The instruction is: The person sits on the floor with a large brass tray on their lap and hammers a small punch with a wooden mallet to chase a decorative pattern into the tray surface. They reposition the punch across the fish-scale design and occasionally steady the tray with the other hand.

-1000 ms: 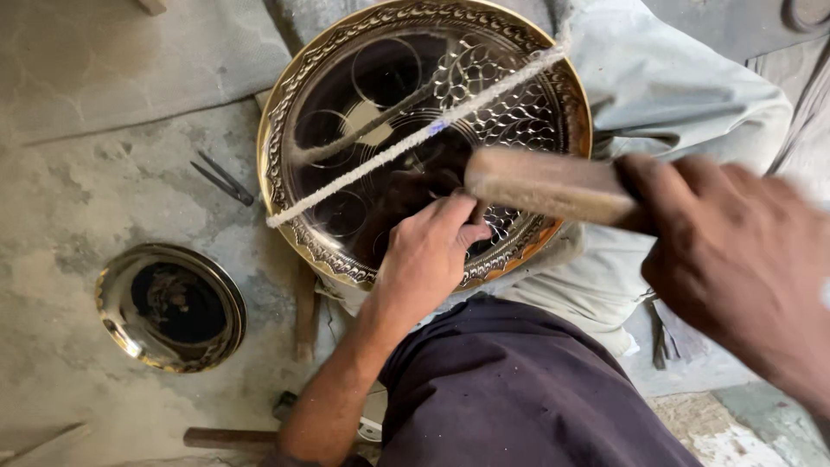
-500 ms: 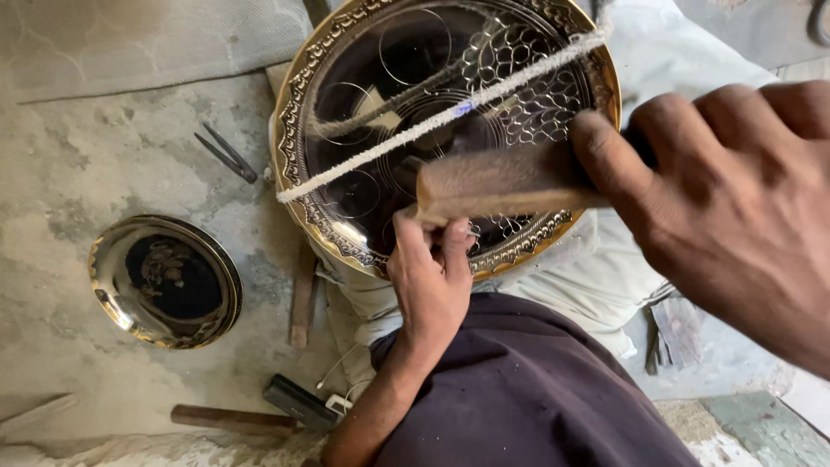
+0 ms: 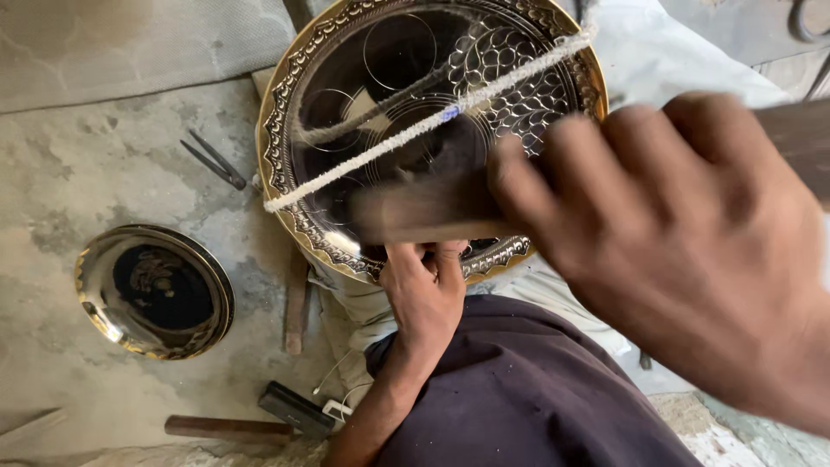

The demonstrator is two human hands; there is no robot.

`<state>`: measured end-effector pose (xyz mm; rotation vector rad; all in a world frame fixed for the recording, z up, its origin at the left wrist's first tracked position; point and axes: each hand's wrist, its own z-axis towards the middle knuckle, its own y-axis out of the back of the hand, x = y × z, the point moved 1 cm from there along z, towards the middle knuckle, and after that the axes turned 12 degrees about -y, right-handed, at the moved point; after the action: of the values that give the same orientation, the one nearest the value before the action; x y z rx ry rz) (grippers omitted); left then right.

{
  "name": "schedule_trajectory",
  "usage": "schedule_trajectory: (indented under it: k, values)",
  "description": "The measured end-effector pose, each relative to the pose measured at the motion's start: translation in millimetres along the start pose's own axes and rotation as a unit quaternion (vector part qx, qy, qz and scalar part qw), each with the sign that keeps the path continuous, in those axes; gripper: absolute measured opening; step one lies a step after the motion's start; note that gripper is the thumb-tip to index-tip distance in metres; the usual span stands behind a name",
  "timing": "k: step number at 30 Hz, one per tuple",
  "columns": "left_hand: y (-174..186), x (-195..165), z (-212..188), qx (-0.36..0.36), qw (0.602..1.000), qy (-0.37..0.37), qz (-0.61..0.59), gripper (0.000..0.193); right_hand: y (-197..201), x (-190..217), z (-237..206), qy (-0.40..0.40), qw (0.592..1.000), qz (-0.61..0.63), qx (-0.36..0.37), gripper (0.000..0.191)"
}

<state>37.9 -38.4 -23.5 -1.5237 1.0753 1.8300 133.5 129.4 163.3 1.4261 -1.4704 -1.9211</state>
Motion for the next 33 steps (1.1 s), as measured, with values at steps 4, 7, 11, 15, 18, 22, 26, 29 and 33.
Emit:
schedule_trajectory:
  k: [4,7,11,15,18,22,26,29,33]
  values:
    - [0.9,-1.9,7.7,0.056,0.982,-0.084,0.161,0.019,-0.2,-1.4,4.9,-0.007,0.997,0.078,0.023,0.047]
    - [0.0,-6.5,14.8,0.047,0.999,-0.013,0.0,0.023,-10.9,-4.9,-2.2,-0.012,0.998,0.031,0.058,0.05]
    - [1.7,-13.7,28.9,0.088,0.994,-0.061,0.015,0.022,-34.3,-14.9,-14.8,-0.08,0.983,0.148,0.076,0.059]
    - [2.2,-14.7,45.8,0.158,0.983,-0.082,0.042,0.02,-59.2,-23.7,-33.0,-0.142,0.956,0.228,0.115,0.057]
    - [1.9,-18.1,53.4,0.193,0.978,-0.08,0.011,0.018,-76.7,-25.4,-52.0,-0.18,0.931,0.299,0.106,0.046]
    - [1.2,-21.2,67.1,0.264,0.956,-0.128,0.018,0.022,-92.9,-22.2,-83.1,-0.233,0.897,0.358,0.115,0.056]
    - [-1.7,-23.0,74.9,0.319,0.939,-0.128,0.011,0.024,-97.9,-12.1,-109.4,-0.274,0.872,0.373,0.163,0.051]
    - [-3.7,-21.8,80.2,0.357,0.922,-0.147,0.025,0.025,-97.4,-3.1,-124.1,-0.329,0.822,0.439,0.152,0.05]
    - [-8.7,-19.6,84.3,0.395,0.902,-0.171,0.03,0.029,-97.9,7.5,-137.4,-0.346,0.818,0.434,0.152,0.049]
